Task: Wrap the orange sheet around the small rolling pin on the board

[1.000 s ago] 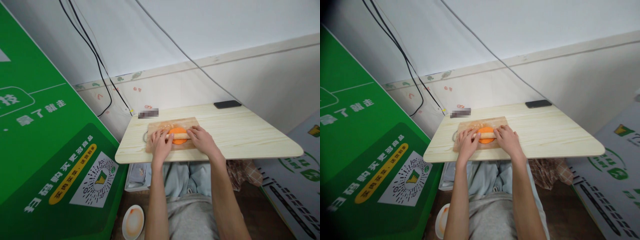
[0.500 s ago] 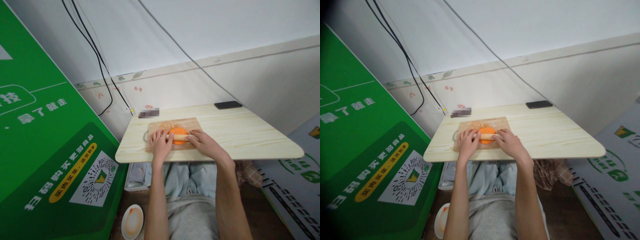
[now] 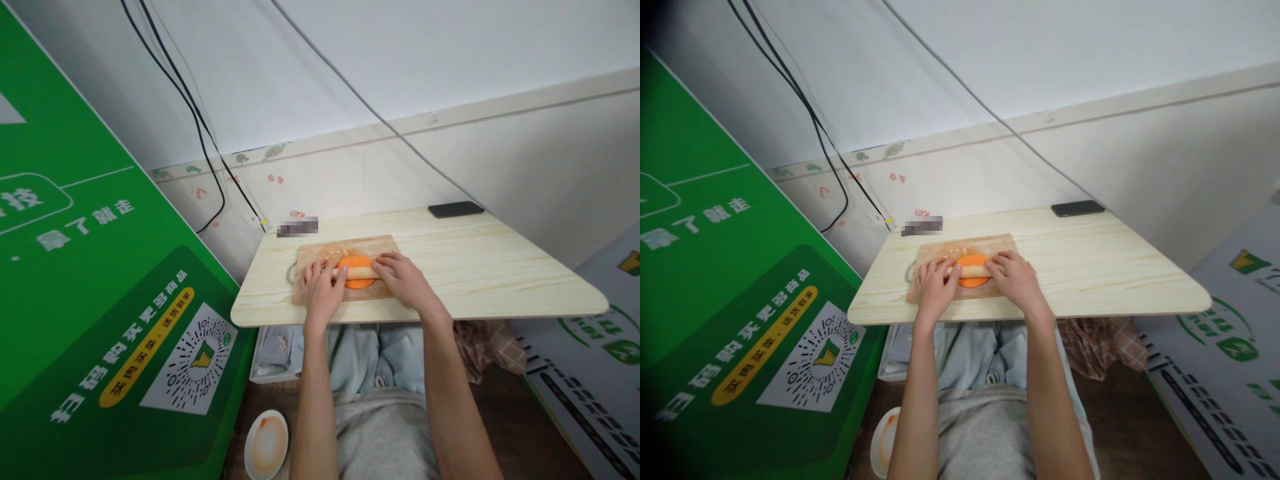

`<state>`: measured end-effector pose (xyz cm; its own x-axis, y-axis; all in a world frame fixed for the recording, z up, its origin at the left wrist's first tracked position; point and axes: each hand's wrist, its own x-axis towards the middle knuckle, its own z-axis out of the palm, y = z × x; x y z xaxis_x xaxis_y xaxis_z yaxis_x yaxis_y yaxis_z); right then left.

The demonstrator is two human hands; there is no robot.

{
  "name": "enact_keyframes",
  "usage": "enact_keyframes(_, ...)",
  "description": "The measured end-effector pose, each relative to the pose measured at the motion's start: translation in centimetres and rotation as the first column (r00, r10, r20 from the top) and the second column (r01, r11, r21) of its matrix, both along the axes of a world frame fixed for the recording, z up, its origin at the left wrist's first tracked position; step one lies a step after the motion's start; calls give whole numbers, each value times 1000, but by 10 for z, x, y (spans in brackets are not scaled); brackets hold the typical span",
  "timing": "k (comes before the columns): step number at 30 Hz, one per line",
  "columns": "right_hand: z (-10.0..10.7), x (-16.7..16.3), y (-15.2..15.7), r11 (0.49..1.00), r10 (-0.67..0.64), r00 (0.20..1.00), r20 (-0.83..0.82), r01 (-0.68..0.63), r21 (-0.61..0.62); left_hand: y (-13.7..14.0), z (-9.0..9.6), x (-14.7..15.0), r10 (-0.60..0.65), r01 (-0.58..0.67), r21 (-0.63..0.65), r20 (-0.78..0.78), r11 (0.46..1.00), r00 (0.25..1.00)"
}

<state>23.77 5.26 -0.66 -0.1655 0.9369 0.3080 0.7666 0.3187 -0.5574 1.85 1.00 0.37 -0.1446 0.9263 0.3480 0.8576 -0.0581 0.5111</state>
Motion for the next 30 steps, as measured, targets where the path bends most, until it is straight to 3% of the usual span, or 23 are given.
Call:
enact_keyframes(6,0,-5,4,996,-79,997,-17,80,37,-1,0,0,-14,14,19,6,1000,1000)
enact_keyframes(18,3,10,-9,990,134,991,0,-134,-33,-1,2,0,5,-5,-25,-13,1000,1000)
enact_keyframes(30,-3,-4,4,995,-81,995,-56,83,45,-1,1,2,5,-6,-22,-13,1000,1000)
